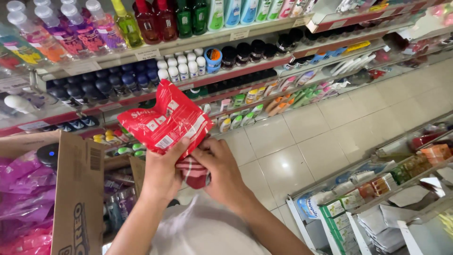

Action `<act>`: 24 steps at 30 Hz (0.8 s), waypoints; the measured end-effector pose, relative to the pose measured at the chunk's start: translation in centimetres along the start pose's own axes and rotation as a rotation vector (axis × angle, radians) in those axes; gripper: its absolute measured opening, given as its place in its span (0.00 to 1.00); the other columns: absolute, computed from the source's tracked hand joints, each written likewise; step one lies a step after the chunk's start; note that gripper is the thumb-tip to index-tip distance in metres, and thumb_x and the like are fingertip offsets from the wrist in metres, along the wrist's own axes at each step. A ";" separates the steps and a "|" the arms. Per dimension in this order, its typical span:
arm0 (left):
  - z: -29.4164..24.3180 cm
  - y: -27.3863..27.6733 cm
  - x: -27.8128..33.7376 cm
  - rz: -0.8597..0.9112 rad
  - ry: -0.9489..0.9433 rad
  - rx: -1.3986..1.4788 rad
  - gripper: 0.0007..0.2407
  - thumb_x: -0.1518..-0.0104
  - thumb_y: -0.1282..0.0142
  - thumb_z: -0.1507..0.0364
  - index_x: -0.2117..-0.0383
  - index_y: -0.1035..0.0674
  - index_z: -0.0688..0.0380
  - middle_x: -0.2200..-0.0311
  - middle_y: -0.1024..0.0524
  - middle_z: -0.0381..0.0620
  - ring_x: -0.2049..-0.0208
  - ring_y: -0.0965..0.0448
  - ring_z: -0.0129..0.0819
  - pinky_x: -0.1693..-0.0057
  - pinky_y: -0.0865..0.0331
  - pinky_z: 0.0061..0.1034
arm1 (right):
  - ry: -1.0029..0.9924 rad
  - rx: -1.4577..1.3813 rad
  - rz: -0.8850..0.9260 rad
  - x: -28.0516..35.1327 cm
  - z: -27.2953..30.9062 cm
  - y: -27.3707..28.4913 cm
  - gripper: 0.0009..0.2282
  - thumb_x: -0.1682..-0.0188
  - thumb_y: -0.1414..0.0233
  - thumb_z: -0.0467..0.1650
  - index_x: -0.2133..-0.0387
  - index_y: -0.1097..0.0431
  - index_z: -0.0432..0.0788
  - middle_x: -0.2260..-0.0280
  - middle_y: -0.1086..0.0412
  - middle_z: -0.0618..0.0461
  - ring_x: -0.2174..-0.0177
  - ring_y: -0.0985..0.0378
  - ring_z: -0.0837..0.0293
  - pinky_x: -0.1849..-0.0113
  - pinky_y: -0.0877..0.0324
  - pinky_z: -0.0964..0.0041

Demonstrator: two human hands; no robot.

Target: The recorder is restocking air freshener sachets on a retail display shelf in a grocery store.

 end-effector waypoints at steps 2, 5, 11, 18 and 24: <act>0.5 -0.3 0.7 0.010 -0.040 0.042 0.14 0.44 0.42 0.82 0.51 0.24 0.62 0.54 0.20 0.48 0.53 0.19 0.37 0.45 0.24 0.33 | 0.012 0.108 -0.095 0.1 -0.6 0.7 0.28 0.65 0.37 0.22 0.46 0.30 0.41 0.55 0.33 0.47 0.55 0.32 0.45 0.54 0.32 0.54; 1.6 -0.3 1.3 -0.063 -0.039 0.136 0.15 0.43 0.44 0.83 0.49 0.26 0.59 0.52 0.21 0.45 0.50 0.20 0.35 0.44 0.27 0.31 | 0.006 0.240 -0.221 0.3 -1.3 1.6 0.27 0.65 0.36 0.24 0.47 0.31 0.41 0.56 0.35 0.46 0.56 0.33 0.43 0.55 0.33 0.53; 0.9 -0.6 1.7 -0.059 -0.116 0.154 0.15 0.43 0.46 0.84 0.49 0.26 0.61 0.51 0.22 0.46 0.48 0.22 0.35 0.40 0.28 0.31 | -0.028 0.348 -0.173 0.2 -1.7 2.0 0.31 0.69 0.36 0.23 0.46 0.30 0.42 0.56 0.35 0.45 0.58 0.33 0.43 0.55 0.34 0.51; 0.7 2.8 1.6 -0.221 -0.259 0.097 0.15 0.40 0.46 0.82 0.47 0.28 0.63 0.50 0.23 0.48 0.49 0.22 0.38 0.45 0.26 0.34 | -0.266 -0.258 -0.241 1.0 -6.0 4.4 0.36 0.62 0.40 0.23 0.34 0.41 0.44 0.52 0.36 0.48 0.49 0.29 0.52 0.45 0.34 0.58; 8.6 4.6 2.2 -0.229 -0.025 -0.086 0.18 0.33 0.57 0.64 0.46 0.27 0.64 0.51 0.22 0.50 0.54 0.21 0.35 0.50 0.25 0.31 | 0.088 -0.251 -0.101 0.5 -0.5 4.4 0.33 0.55 0.38 0.32 0.35 0.43 0.47 0.36 0.49 0.37 0.35 0.43 0.40 0.36 0.47 0.45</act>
Point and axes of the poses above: each hand's wrist, its own x-axis away from the middle knuckle, its own y-axis out of the back of the hand, z = x × y, the point moved 7 cm from there along -x, towards the middle knuckle
